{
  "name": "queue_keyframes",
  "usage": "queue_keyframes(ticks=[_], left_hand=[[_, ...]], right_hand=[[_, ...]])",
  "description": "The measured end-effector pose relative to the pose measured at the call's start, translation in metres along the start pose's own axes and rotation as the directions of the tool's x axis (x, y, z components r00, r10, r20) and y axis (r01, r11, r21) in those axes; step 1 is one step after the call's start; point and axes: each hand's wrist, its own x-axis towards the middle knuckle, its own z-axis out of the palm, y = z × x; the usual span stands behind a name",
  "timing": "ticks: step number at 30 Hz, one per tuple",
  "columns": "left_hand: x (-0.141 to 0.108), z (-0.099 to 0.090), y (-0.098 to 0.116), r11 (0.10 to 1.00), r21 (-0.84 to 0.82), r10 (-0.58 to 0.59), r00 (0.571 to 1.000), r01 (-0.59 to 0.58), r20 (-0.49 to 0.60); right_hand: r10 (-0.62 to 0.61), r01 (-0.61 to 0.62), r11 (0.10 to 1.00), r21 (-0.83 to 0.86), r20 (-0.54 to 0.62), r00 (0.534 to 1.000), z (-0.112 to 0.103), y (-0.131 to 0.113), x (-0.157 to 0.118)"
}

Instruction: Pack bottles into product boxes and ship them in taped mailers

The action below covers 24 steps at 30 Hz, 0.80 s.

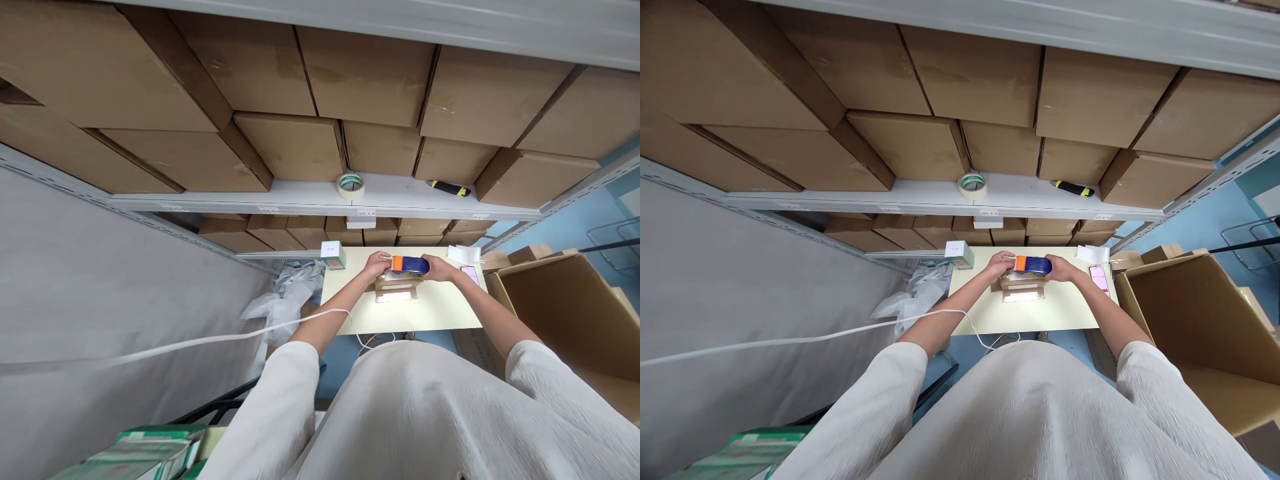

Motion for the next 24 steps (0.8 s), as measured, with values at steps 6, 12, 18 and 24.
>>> queue_keyframes(ticks=[6, 12, 18, 24], left_hand=[[0.002, 0.001, 0.002, 0.997, 0.073, 0.042, 0.994, -0.034, -0.102], [-0.006, 0.002, 0.006, 0.993, 0.112, 0.053, 0.987, -0.036, -0.154], [-0.011, -0.001, 0.008, 0.994, 0.111, 0.04, 0.98, -0.018, -0.193], [-0.002, -0.003, 0.008, 0.989, 0.148, 0.059, 0.977, -0.028, -0.206]], right_hand=[[-0.073, 0.075, 0.994, -0.084, 0.021, 0.997, 0.0, 0.005, 0.001], [-0.026, 0.037, 0.979, -0.2, 0.059, 0.998, -0.004, -0.001, 0.002], [-0.045, 0.064, 0.948, -0.311, 0.068, 0.997, -0.009, -0.008, -0.001], [-0.044, 0.086, 0.919, -0.386, 0.115, 0.992, -0.021, -0.023, 0.0]])
